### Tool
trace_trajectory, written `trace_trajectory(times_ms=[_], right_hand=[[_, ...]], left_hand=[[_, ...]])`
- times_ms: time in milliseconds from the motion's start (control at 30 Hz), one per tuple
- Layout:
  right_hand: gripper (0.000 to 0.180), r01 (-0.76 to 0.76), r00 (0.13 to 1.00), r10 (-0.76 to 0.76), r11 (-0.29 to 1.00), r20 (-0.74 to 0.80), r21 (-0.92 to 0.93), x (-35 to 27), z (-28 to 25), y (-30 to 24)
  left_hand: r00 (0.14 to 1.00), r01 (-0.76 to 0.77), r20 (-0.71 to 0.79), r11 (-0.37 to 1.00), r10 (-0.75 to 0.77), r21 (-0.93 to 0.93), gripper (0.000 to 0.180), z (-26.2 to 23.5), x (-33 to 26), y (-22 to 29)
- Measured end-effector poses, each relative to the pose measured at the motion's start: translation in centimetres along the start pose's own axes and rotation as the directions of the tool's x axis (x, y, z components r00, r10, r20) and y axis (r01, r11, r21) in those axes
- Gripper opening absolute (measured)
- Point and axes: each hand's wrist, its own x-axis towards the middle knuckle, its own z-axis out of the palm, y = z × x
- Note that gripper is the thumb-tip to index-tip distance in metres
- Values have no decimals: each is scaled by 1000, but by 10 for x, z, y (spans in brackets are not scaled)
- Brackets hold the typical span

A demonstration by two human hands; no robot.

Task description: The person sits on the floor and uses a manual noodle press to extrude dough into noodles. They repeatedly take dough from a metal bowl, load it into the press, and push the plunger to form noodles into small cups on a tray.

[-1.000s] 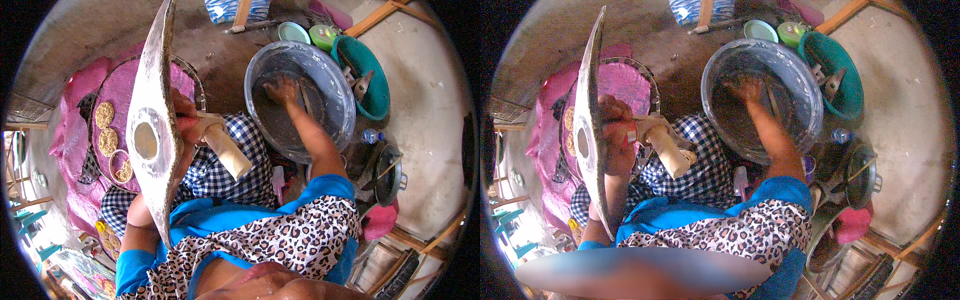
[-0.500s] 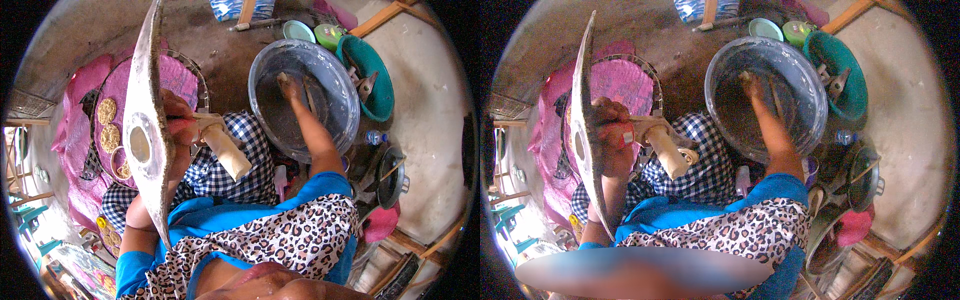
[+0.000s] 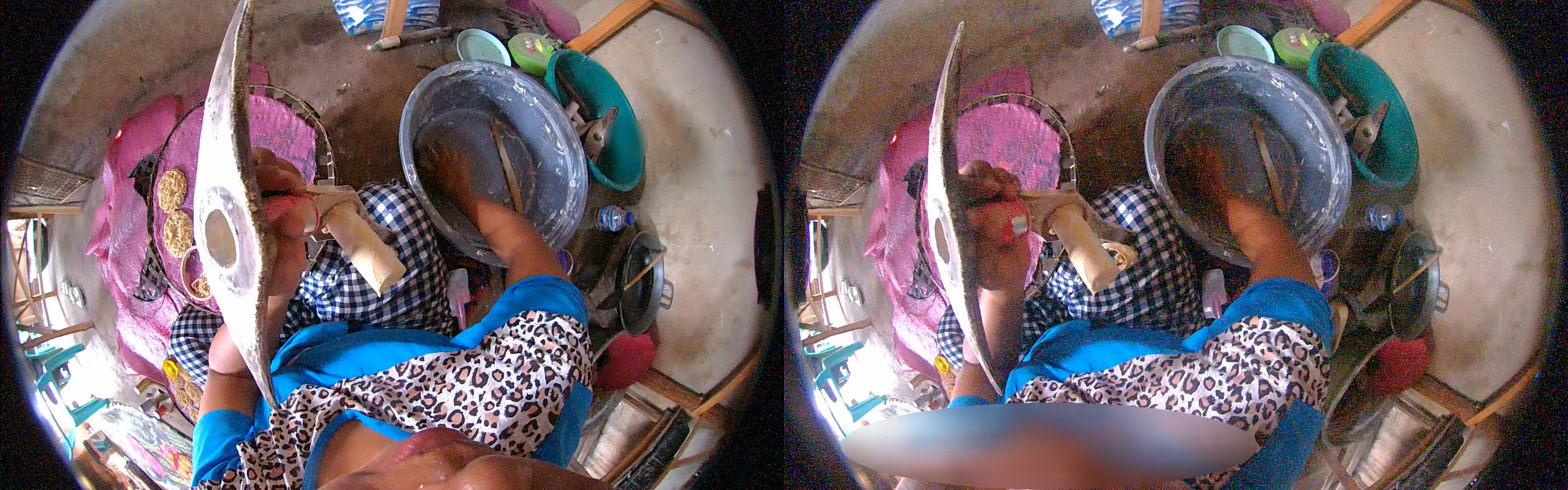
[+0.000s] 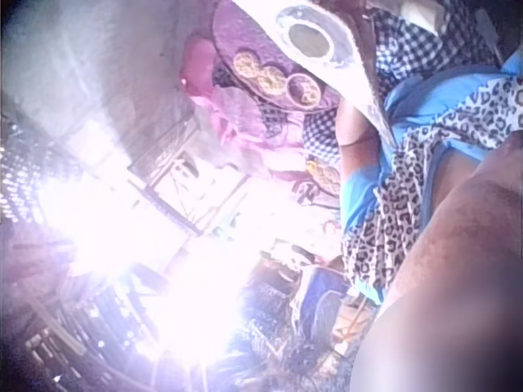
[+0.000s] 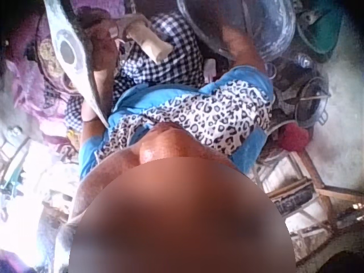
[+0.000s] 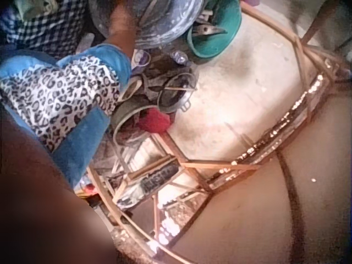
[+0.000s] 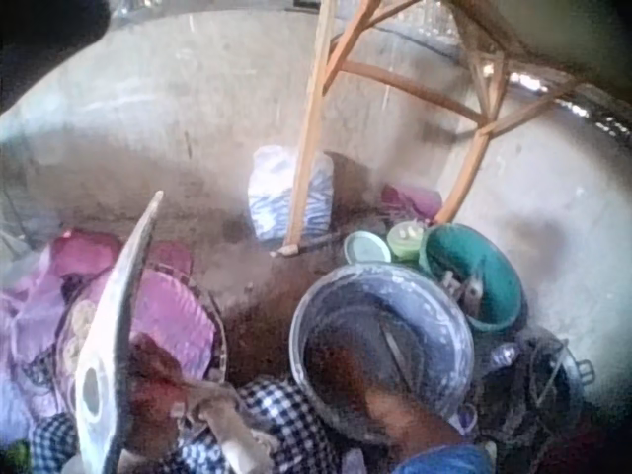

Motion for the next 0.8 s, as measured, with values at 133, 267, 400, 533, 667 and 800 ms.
trace_trajectory(times_ms=[133,267,400,533,667,800], right_hand=[[54,-5,1000,-6,898,23,441,25,-11,24],[63,-216,970,147,889,194,403,44,-55,44],[65,-235,970,242,921,18,309,41,-74,27],[58,99,992,-82,975,92,-201,32,-54,-2],[47,-20,983,30,998,182,-56,11,-22,-13],[48,61,997,-49,975,-62,214,19,-3,22]], left_hand=[[998,19,67,1000,-18,-20,35,-7,0,-1],[999,37,-22,991,-40,-126,36,-5,-2,1],[997,77,33,989,-73,-124,38,-6,0,2],[992,121,56,957,-109,-266,39,-9,3,-1],[997,8,78,997,-1,-78,37,-8,-1,-1],[994,46,96,995,-55,91,36,-9,-5,3]])
